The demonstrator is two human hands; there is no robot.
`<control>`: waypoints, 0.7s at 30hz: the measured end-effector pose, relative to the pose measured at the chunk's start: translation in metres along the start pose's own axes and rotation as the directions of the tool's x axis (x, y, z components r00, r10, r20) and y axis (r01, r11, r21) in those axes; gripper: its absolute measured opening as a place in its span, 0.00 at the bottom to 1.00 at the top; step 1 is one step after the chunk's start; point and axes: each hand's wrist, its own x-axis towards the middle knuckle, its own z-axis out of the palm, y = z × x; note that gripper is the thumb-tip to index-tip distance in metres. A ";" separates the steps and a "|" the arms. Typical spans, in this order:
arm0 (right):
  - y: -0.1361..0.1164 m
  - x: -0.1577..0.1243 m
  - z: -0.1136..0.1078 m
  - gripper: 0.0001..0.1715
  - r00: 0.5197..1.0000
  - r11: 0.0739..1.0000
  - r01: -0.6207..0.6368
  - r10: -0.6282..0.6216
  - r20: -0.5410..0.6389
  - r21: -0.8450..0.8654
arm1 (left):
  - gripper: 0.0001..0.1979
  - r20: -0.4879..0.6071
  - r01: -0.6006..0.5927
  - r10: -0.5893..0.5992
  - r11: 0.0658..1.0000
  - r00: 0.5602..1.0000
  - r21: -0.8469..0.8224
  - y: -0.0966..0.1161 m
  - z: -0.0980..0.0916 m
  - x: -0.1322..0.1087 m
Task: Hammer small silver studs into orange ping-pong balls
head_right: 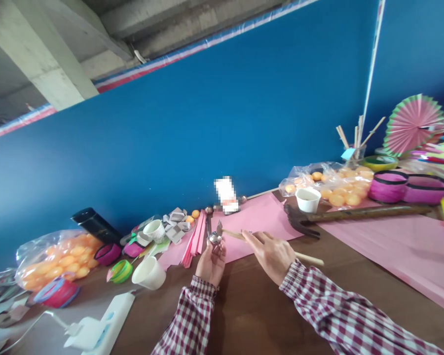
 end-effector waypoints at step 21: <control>0.001 0.002 -0.005 0.21 0.997 0.997 -0.075 0.076 0.015 -0.018 | 0.07 0.074 0.034 -0.033 0.999 0.997 -0.005 0.001 0.000 -0.003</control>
